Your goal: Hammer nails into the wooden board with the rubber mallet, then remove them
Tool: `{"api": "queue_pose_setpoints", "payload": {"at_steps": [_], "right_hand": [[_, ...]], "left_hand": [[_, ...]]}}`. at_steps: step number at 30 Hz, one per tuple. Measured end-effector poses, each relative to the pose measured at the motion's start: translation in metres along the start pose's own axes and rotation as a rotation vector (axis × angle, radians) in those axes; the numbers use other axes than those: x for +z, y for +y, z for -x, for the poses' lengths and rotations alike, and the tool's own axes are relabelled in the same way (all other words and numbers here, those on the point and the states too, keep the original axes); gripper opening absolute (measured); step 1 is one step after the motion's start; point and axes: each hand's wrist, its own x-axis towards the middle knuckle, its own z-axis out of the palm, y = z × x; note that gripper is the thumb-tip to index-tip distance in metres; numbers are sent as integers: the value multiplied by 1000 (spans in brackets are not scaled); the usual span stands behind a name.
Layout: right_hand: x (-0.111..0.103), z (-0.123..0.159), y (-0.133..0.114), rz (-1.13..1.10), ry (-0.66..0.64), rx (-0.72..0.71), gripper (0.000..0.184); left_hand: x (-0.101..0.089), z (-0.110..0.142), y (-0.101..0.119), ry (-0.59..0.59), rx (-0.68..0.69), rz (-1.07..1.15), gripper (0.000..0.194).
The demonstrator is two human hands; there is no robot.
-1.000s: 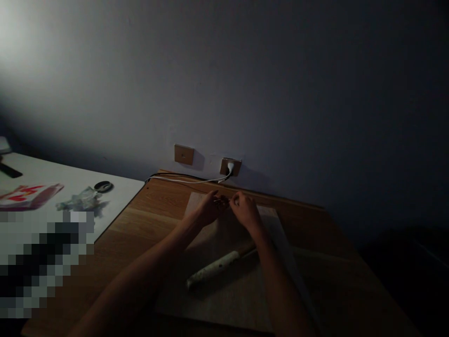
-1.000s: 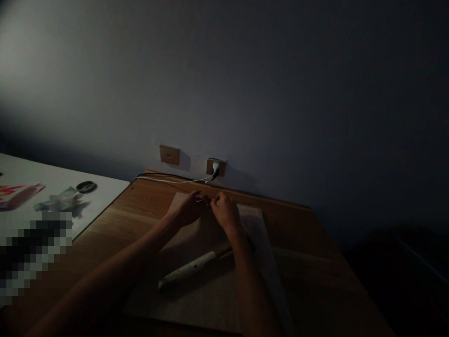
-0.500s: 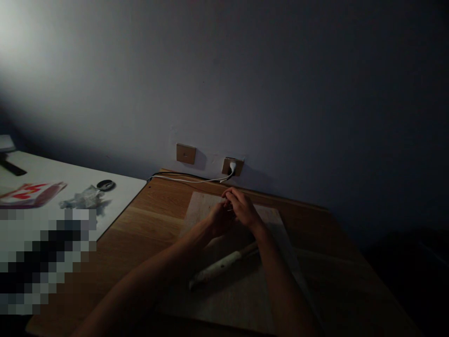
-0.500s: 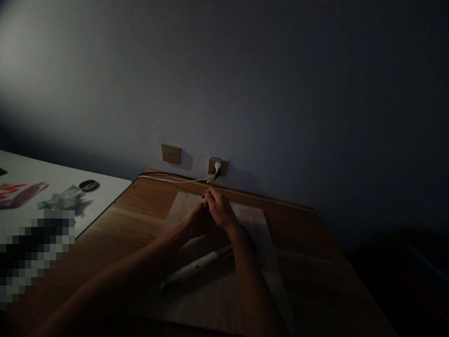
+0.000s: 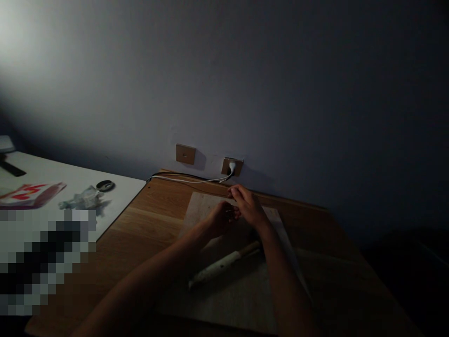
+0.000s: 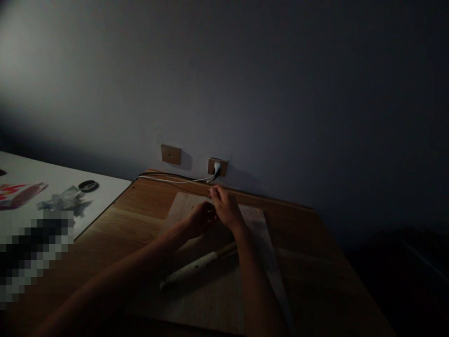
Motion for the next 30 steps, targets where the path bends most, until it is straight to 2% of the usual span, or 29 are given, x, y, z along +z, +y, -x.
{"api": "queue_pose_setpoints", "payload": {"at_steps": [2,7,12,19,23,27,30], "right_hand": [[0,-1,4,65,10,1,31],[0,1,9,53,-105,83,47],[-1,1,9,69,-76,88,55],[-11,1,4,76,-19,59,56],[-29,3,-2,29,77,35,54],[-50,6,-7,-65,261,4,53],[-61,11,-10,-143,322,-26,53]], "left_hand": [[2,0,-2,-17,-10,-36,14],[9,4,-2,-75,7,-77,20],[12,9,4,-92,-20,-36,18],[15,17,16,-103,-44,-7,16],[18,22,19,-93,-94,85,31],[33,33,16,-69,-9,304,34],[49,42,15,-86,38,349,31]]}}
